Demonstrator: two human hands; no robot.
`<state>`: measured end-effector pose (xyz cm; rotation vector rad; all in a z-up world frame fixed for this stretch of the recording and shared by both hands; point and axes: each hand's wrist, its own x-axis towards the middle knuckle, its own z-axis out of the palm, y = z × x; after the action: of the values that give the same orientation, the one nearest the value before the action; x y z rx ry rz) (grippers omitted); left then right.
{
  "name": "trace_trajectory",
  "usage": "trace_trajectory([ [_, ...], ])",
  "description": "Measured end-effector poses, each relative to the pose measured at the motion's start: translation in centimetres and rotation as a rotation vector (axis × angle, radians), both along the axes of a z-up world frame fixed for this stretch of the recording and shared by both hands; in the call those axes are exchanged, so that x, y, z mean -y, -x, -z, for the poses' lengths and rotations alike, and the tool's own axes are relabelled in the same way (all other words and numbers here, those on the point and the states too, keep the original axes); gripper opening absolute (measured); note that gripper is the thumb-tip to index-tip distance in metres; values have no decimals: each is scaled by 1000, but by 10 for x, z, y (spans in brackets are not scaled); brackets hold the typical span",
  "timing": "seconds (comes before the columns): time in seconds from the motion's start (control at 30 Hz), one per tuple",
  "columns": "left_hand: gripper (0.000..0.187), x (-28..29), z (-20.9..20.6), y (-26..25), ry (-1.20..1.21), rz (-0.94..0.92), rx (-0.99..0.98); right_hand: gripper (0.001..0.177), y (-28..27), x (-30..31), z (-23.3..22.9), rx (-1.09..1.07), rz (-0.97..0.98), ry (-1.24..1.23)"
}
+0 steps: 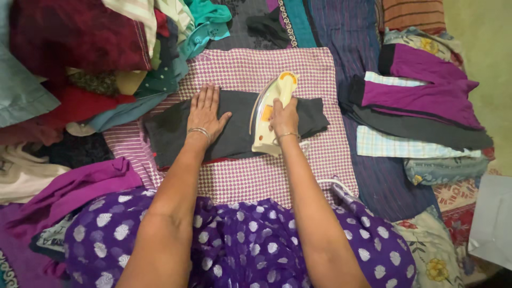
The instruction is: The person irons several pieces of clothing, including a purple garment, a black shirt, and blue shorts, using a handheld electric iron. They smooth the fabric with one hand while moving the iron with the other, then stack the finished items.
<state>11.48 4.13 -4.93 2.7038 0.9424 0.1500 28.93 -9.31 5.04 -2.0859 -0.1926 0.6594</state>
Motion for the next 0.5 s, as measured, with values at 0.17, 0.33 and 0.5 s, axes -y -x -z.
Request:
trace_trajectory([
  [0.17,90,-2,0,3,21,28,-6,35,27,39,-21,-23,-118,63],
  [0.33,90,1,-5,1,7,10,-38,38,65,66,-17,228,-99,115],
  [0.5,80,3,-7,5,-5,23,-7,42,54,52,1,279,-53,119],
])
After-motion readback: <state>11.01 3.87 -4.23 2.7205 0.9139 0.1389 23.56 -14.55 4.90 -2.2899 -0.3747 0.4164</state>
